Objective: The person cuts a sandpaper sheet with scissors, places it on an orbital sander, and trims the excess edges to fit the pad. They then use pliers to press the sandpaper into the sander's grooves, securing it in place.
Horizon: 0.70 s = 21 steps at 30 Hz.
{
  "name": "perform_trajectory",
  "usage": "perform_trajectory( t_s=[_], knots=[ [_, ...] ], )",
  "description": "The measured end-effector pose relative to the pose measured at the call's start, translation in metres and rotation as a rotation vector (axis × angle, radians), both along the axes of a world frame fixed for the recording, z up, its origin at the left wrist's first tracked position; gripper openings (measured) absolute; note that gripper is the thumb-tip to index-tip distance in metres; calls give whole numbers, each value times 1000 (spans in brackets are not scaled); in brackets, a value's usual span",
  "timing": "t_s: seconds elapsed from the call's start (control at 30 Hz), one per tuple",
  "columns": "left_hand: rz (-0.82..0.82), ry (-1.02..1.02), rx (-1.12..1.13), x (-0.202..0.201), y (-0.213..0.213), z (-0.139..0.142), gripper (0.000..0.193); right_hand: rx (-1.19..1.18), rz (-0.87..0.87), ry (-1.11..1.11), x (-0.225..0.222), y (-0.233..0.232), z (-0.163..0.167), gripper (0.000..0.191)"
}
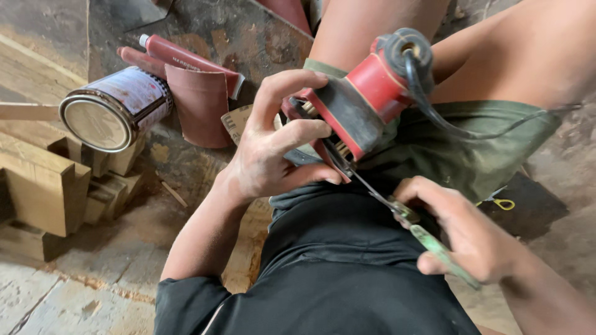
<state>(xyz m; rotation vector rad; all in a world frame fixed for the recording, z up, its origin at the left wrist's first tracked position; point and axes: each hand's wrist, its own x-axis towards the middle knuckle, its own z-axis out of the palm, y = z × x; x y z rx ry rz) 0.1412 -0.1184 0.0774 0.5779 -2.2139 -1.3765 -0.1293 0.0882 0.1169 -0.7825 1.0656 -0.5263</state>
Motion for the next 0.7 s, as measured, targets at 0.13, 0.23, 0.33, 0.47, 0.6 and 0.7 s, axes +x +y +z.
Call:
perform_trajectory(
  t_s=[0.13, 0.23, 0.33, 0.47, 0.6, 0.7],
  knots=[
    [25, 30, 36, 3, -1, -2, 58, -94, -153, -22, 30, -1, -11, 85],
    [48, 46, 78, 9, -2, -5, 59, -95, -270, -151, 52, -2, -27, 86],
    [53, 59, 95, 12, -4, -7, 60, -81, -297, -212, 55, 0, -36, 87],
    [55, 63, 94, 10, -5, -5, 61, -202, -266, -117, 54, 1, -41, 82],
    [63, 76, 135, 6, -4, 1, 62, -317, -251, -11, 54, -5, -50, 80],
    [47, 78, 131, 5, -7, 5, 63, -306, -250, -49, 53, -6, -53, 78]
  ],
)
